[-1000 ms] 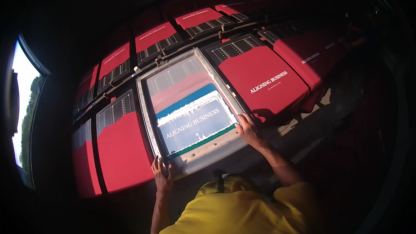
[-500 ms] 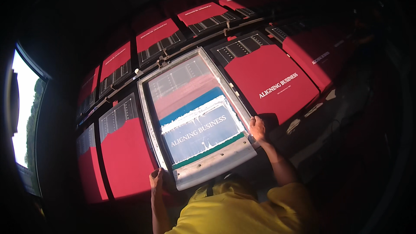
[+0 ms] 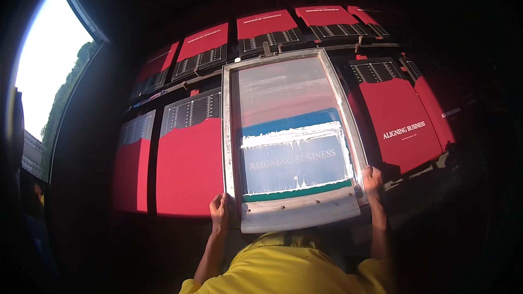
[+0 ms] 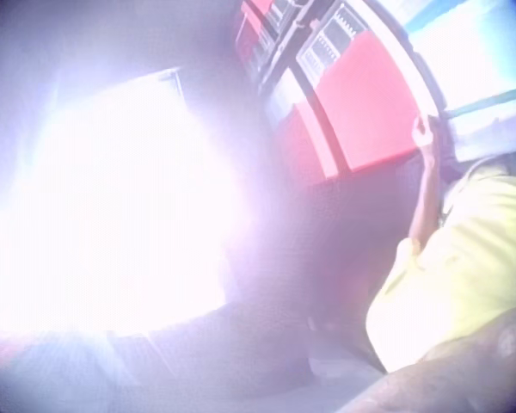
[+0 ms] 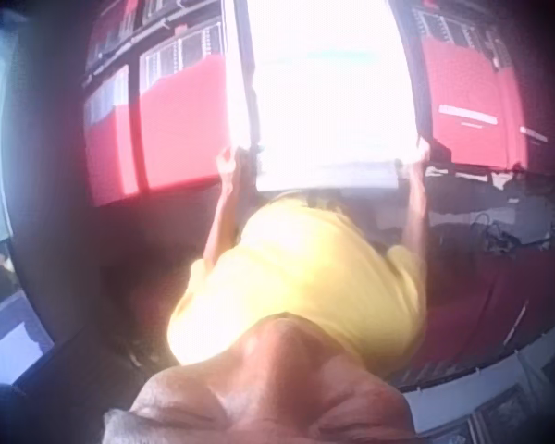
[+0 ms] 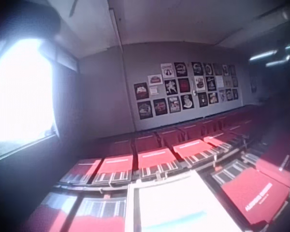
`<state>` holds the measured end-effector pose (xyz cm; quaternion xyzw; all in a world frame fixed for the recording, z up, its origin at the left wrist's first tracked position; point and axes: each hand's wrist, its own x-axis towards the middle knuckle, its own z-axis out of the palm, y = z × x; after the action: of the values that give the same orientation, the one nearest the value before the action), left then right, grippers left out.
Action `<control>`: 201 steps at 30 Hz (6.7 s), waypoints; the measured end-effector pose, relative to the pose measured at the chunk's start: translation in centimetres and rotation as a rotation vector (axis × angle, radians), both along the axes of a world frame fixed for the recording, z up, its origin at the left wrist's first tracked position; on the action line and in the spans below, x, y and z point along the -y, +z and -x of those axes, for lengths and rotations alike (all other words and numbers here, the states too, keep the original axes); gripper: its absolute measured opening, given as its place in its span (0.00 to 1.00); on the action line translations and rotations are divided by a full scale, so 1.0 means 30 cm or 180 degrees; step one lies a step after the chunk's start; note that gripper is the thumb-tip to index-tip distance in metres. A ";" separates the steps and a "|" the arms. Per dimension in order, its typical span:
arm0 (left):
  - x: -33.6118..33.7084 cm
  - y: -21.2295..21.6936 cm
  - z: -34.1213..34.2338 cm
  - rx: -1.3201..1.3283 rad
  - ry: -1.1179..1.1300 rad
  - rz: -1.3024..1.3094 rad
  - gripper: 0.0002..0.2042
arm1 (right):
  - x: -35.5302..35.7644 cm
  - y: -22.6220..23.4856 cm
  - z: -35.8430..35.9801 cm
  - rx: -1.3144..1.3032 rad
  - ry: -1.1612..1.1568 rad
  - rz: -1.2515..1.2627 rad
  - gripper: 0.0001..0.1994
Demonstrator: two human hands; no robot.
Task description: The person performs screen printing by applying paint to a screen with a squeegee, then aligns and presses the screen onto a series of red garments fixed to a multi-station printing table.
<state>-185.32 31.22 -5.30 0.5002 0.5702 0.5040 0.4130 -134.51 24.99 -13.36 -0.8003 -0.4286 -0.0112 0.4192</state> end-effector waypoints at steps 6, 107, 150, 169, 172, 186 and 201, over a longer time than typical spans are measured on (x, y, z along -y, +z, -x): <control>0.096 0.015 -0.036 -0.0536 0.0529 0.0225 0.14 | -0.030 -0.063 -0.068 -0.0839 0.0742 0.0338 0.16; 0.458 -0.021 -0.666 0.1455 -0.0858 0.2416 0.16 | -0.221 0.438 0.325 0.1664 0.3284 -0.0246 0.19; 0.396 0.411 -0.520 -0.2250 -0.1384 -0.0105 0.19 | -0.042 0.435 0.331 0.1561 0.3520 0.0295 0.14; 0.116 0.367 -0.326 -0.3951 -0.1031 -0.0208 0.13 | -0.109 0.416 0.079 0.1495 0.3276 -0.1105 0.21; 0.151 0.334 -0.295 -0.3879 -0.1091 -0.0571 0.19 | -0.063 0.444 0.094 0.1398 0.3309 -0.0399 0.17; 0.034 0.253 -0.271 -0.4099 -0.1041 -0.1368 0.19 | -0.186 0.336 0.153 0.1311 0.2911 0.0123 0.10; -0.198 0.382 -0.284 -0.3963 -0.0935 -0.1068 0.14 | -0.407 0.453 0.124 0.1184 0.3070 0.0405 0.07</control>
<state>-176.81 37.16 6.16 0.8283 0.5421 0.1411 -0.0130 -138.23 37.20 0.23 -0.5202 -0.8157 0.0673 0.2440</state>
